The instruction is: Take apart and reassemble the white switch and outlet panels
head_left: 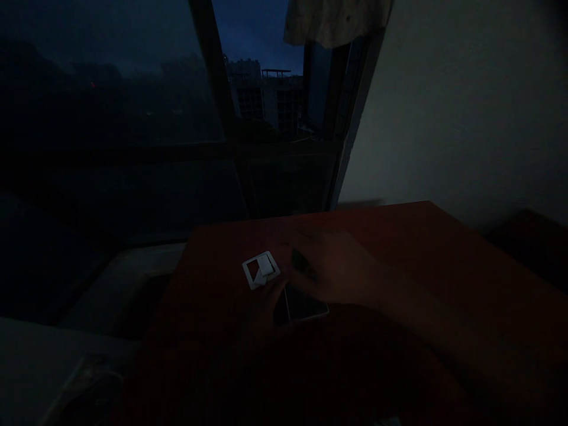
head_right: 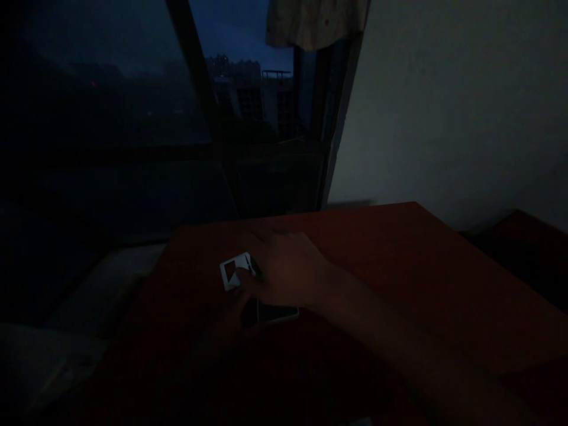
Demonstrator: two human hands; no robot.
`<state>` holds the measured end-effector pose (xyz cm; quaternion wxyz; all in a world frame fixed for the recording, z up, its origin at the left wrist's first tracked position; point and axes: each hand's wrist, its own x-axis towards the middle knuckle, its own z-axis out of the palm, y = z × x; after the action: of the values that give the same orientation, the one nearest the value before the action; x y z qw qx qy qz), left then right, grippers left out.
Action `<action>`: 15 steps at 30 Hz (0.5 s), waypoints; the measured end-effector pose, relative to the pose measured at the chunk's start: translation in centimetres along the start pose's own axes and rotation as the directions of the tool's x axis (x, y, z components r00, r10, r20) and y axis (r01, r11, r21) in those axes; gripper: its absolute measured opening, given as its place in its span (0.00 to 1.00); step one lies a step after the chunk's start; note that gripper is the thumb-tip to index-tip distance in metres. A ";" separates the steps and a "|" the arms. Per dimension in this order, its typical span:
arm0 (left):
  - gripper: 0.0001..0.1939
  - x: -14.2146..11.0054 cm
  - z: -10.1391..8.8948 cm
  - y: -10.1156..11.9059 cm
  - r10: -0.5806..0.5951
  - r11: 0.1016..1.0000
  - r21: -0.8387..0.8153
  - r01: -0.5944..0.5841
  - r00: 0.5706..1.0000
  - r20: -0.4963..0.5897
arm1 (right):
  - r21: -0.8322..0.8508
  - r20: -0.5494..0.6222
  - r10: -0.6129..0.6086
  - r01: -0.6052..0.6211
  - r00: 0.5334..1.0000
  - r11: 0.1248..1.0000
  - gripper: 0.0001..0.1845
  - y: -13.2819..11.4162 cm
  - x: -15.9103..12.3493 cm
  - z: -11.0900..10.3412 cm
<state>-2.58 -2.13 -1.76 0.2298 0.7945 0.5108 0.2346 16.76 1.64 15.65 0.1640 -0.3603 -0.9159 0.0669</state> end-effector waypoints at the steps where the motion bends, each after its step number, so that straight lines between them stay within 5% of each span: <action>1: 0.43 0.0 0.0 0.0 0.001 1.000 0.003 -0.001 1.000 0.004 | -0.027 0.000 0.018 -0.018 1.000 0.999 0.17 0.1 0.1 0.1; 6: 0.43 0.0 0.0 -0.2 0.014 1.000 -0.018 -0.014 1.000 0.013 | -0.013 -0.010 -0.010 0.009 1.000 1.000 0.12 0.5 0.3 0.4; 10: 0.42 0.1 -0.1 -0.1 0.029 0.999 -0.022 -0.029 1.000 0.008 | 0.030 0.000 -0.079 0.079 0.997 0.996 0.18 0.4 0.1 -0.1; 15: 0.42 0.1 0.1 -0.1 0.007 1.000 -0.022 -0.006 1.000 0.023 | -0.024 0.020 0.010 -0.009 1.000 1.000 0.14 0.6 0.3 0.0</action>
<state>-2.63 -2.03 -1.88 0.2435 0.7963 0.5029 0.2318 16.90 2.31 15.56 0.1503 -0.3659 -0.9164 0.0605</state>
